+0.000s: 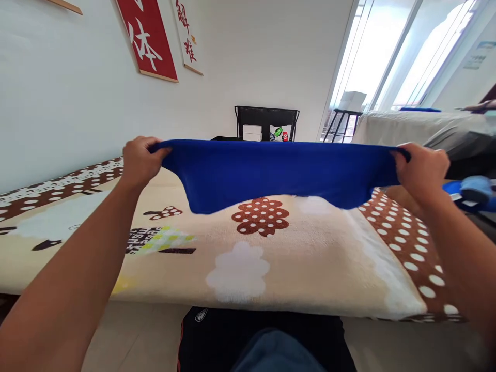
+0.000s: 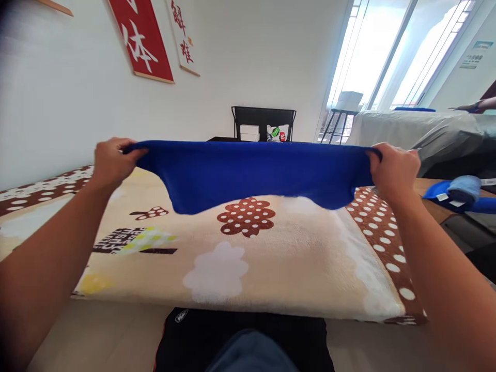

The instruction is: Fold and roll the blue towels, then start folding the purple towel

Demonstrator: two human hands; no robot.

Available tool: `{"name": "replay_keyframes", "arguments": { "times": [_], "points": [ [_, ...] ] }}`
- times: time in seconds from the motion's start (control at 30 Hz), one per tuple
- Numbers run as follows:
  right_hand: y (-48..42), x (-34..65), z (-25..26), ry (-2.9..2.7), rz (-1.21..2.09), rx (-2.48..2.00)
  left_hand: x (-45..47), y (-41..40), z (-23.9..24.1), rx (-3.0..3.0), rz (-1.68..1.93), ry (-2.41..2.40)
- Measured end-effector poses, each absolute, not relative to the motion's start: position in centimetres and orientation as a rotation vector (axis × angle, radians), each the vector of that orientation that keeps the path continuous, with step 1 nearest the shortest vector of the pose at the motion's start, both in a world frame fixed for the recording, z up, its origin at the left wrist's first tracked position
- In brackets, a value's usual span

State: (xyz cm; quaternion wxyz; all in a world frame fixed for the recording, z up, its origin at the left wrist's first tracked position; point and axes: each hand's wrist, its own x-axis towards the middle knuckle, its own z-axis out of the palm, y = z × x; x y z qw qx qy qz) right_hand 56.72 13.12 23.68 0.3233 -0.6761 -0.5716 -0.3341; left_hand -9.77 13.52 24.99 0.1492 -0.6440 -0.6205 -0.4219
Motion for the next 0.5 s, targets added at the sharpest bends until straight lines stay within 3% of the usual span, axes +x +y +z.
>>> {"name": "replay_keyframes", "arguments": {
  "times": [0.17, 0.37, 0.5],
  "points": [
    [10.6, 59.4, 18.9, -1.673, -0.770, -1.489, -11.8, 11.5, 22.4, -2.074, -1.375, -1.807],
    [5.4, 60.9, 4.1, -1.830, -0.314, -1.524, -14.8, 6.6, 10.6, -2.444, -1.145, -2.026],
    [2.3, 61.0, -1.2, -1.815, -0.114, -1.659, -15.9, 3.4, 5.6, -2.516, -1.012, -2.157]
  ]
}}
